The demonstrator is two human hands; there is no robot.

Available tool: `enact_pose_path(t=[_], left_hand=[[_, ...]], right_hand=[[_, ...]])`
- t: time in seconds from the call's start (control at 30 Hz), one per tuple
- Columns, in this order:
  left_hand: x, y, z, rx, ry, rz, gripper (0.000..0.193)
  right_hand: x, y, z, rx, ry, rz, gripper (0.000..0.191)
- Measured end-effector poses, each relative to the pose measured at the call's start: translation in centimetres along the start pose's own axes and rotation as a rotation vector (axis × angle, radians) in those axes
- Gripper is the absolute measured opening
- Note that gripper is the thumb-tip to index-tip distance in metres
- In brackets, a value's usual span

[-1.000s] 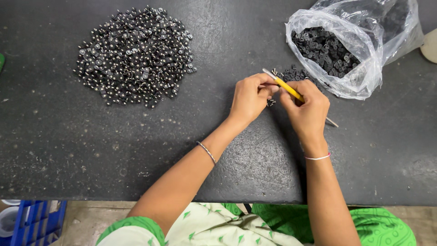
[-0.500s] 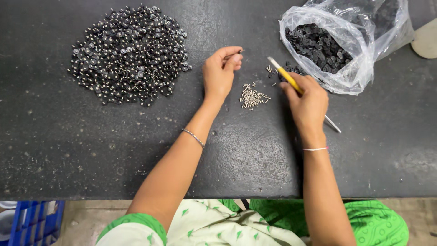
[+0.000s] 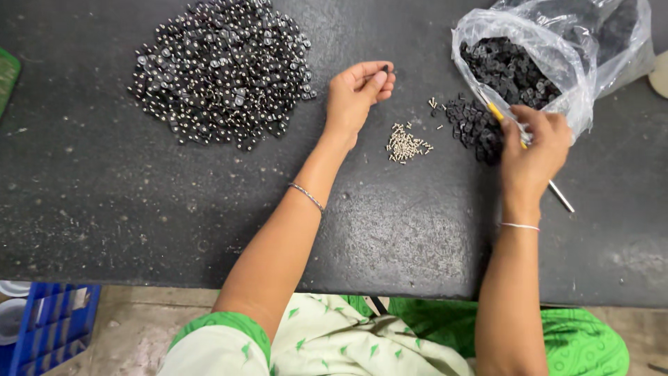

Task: The person sits at a workbench assembling snap fasteners. They pick a black plastic cap and a metal post, press the post into the cap by hand to join the two parts, and place the assembled fastener onto a growing pile, repeating the cycle. Occasionally they use a yellow-handled rod to help seat a part.

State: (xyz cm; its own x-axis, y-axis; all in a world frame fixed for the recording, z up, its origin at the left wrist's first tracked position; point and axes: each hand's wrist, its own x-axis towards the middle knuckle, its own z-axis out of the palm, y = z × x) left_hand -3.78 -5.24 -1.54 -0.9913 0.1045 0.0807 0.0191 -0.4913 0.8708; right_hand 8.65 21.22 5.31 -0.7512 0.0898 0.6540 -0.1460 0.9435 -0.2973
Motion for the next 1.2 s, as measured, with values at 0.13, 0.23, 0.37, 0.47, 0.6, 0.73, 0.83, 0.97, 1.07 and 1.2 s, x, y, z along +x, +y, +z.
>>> enact_pose_path(t=[0.13, 0.23, 0.37, 0.47, 0.6, 0.73, 0.83, 0.97, 1.07, 1.2], left_hand=[[-0.3, 0.9, 0.2, 0.005, 0.008, 0.016, 0.025], [-0.8, 1.5, 0.3, 0.006, -0.015, 0.04, 0.027], [-0.8, 1.9, 0.5, 0.03, -0.012, 0.001, 0.026], [-0.7, 1.8, 0.6, 0.028, -0.025, -0.008, 0.026], [-0.7, 1.4, 0.5, 0.053, -0.05, -0.017, 0.026], [-0.8, 1.1, 0.8, 0.045, -0.092, -0.05, 0.026], [-1.0, 1.0, 1.2, 0.081, -0.104, -0.11, 0.025], [-1.6, 1.2, 1.3, 0.103, -0.148, -0.143, 0.025], [-1.8, 1.5, 1.6, 0.099, -0.204, -0.173, 0.026], [-2.5, 1.5, 2.1, 0.032, -0.282, -0.218, 0.028]], right_hand=[[1.3, -4.5, 1.0, 0.301, -0.27, -0.006, 0.017], [2.6, -7.4, 1.9, 0.294, -0.453, -0.08, 0.017], [4.0, -8.7, 2.5, 0.313, -0.531, -0.191, 0.018], [4.3, -8.6, 2.6, 0.296, -0.558, -0.21, 0.017], [4.1, -8.2, 3.0, 0.3, -0.506, -0.3, 0.016], [3.4, -7.9, 3.4, 0.254, -0.457, -0.332, 0.012], [2.9, -7.5, 3.6, 0.312, -0.417, -0.217, 0.012], [2.4, -7.2, 4.2, 0.652, -0.344, 0.179, 0.01], [2.0, -7.4, 4.3, 0.745, -0.274, 0.246, 0.012], [1.9, -7.7, 3.9, 0.741, -0.246, 0.207, 0.012]])
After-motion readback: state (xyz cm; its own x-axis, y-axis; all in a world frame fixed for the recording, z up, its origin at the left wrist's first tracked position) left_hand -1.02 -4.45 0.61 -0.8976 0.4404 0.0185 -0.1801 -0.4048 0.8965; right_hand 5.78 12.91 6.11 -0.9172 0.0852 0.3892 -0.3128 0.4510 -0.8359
